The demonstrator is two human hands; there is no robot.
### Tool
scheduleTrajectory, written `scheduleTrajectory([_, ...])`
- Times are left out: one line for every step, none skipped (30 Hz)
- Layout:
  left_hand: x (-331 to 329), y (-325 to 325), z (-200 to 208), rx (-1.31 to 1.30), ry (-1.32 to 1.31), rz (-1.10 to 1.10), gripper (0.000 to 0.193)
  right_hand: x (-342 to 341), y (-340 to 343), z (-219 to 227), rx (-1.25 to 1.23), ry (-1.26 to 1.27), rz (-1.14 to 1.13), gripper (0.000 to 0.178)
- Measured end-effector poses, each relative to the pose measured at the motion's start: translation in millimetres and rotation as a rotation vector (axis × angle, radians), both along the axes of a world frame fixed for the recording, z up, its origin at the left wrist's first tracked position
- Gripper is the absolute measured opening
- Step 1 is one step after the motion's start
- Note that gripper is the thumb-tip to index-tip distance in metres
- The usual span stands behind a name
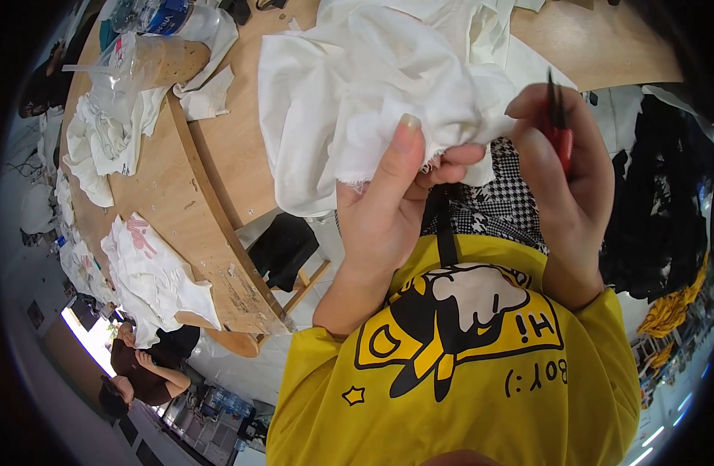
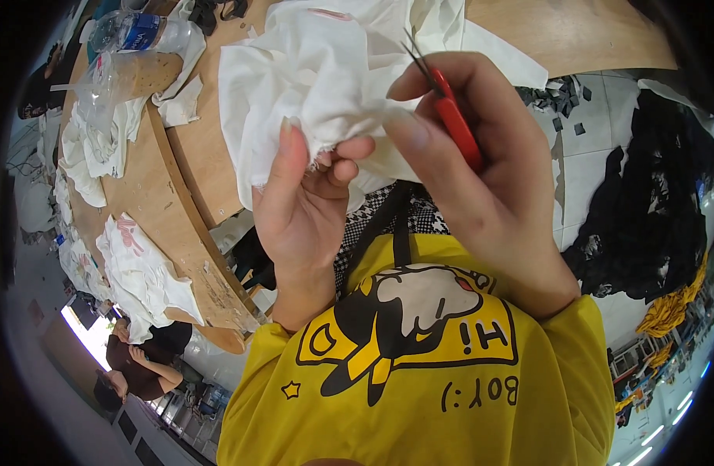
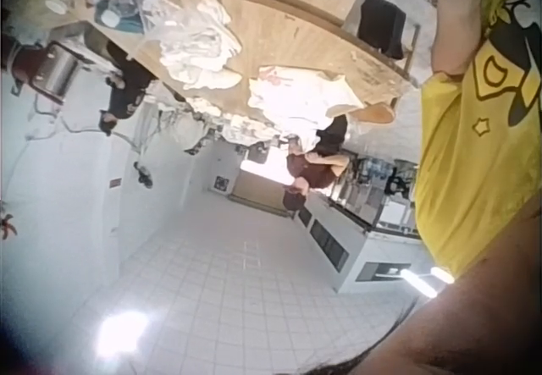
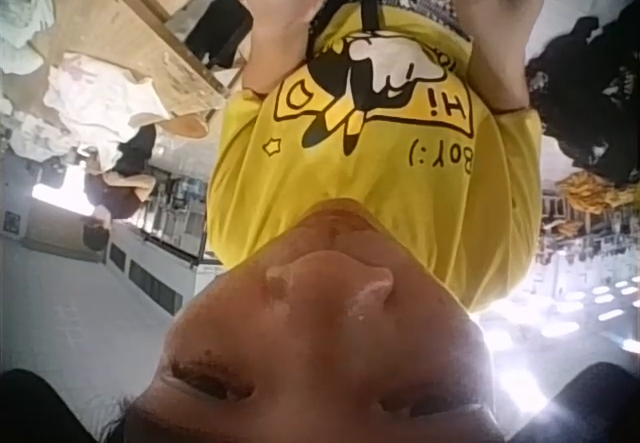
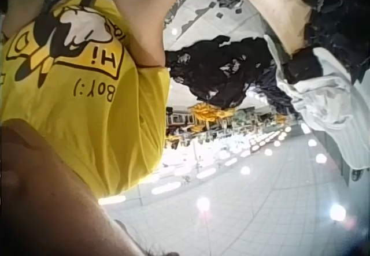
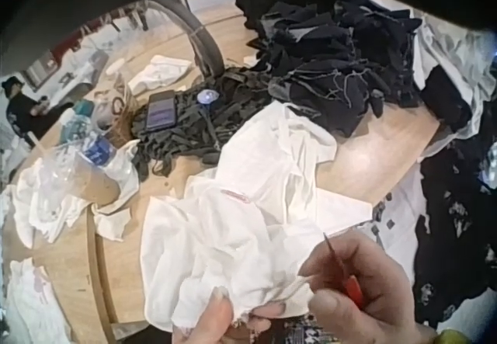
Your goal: The recorder uses nippers to trim excess threads and finishing details from a white garment at a textile workbench.
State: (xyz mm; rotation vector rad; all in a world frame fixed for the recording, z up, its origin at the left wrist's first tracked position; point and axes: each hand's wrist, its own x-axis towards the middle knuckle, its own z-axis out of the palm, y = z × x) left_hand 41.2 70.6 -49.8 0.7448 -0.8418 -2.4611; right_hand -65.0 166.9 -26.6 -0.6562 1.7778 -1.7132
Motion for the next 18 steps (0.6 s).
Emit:
scheduleTrajectory([-1.4, 0.5, 1.8, 0.002, 0.0, 0.001, 0.026, 1.9, 4.3, 4.3, -0.022, -0.015, 0.059, 0.02])
scheduleTrajectory([-4.4, 1.7, 5.2, -0.041, -0.006, 0.034, 0.026, 4.8, 7.9, 7.8, -0.043, -0.031, 0.118, 0.028])
scheduleTrajectory([-7.1, 3.2, 7.1, -0.088, -0.013, 0.067, 0.025, 10.8, 10.1, 8.8, -0.044, -0.032, 0.118, 0.028])
scheduleTrajectory([-7.4, 4.6, 5.0, -0.089, -0.015, 0.067, 0.025, 19.0, 10.9, 8.2, -0.136, -0.173, 0.148, 0.033])
scheduleTrajectory([-6.8, 6.0, 1.1, -0.105, 0.028, 0.065, 0.025, 23.7, 10.6, 6.9, -0.229, -0.314, 0.177, 0.038])
scheduleTrajectory([-5.8, 7.1, -1.1, -0.118, 0.074, 0.06, 0.024, 25.0, 9.8, 7.5, -0.227, -0.312, 0.174, 0.038])
scheduleTrajectory([-4.9, 7.9, -1.9, -0.116, 0.077, 0.057, 0.024, 25.9, 9.2, 8.4, -0.19, -0.337, 0.203, 0.036])
scheduleTrajectory([-4.1, 8.7, -2.2, -0.107, 0.112, 0.061, 0.023, 26.5, 8.8, 9.2, -0.153, -0.362, 0.232, 0.035])
scheduleTrajectory([-3.1, 9.4, -2.8, -0.101, 0.144, 0.068, 0.023, 27.2, 8.6, 7.7, -0.118, -0.389, 0.264, 0.033])
scheduleTrajectory([-3.2, 10.3, -1.8, -0.102, 0.144, 0.068, 0.023, 27.7, 8.8, 1.7, -0.161, -0.352, 0.264, 0.032])
scheduleTrajectory([-4.0, 11.7, 0.1, -0.143, 0.092, 0.063, 0.028, 27.8, 8.6, 1.5, -0.162, -0.352, 0.264, 0.032])
scheduleTrajectory([-4.5, 12.4, 1.0, -0.185, 0.038, 0.06, 0.033, 28.1, 7.6, 1.5, -0.143, -0.366, 0.238, 0.031])
scheduleTrajectory([-4.7, 12.9, 0.9, -0.186, 0.037, 0.063, 0.033, 28.2, 6.8, 1.6, -0.124, -0.38, 0.212, 0.031])
scheduleTrajectory([-4.9, 13.3, 0.7, -0.187, 0.023, 0.076, 0.034, 27.4, 6.8, 2.2, -0.125, -0.381, 0.215, 0.031])
scheduleTrajectory([-5.1, 13.7, 0.6, -0.187, 0.01, 0.086, 0.034, 25.9, 7.6, 3.6, -0.104, -0.393, 0.232, 0.03])
scheduleTrajectory([-4.5, 14.2, -0.2, -0.188, 0.011, 0.087, 0.034, 25.3, 8.0, 4.2, -0.084, -0.405, 0.25, 0.029])
scheduleTrajectory([-3.5, 14.7, -1.7, -0.205, -0.005, 0.082, 0.035, 25.6, 8.0, 3.8, -0.084, -0.405, 0.25, 0.029])
scheduleTrajectory([-3.1, 15.3, -2.2, -0.223, -0.021, 0.076, 0.035, 25.9, 8.1, 3.7, -0.091, -0.405, 0.246, 0.028])
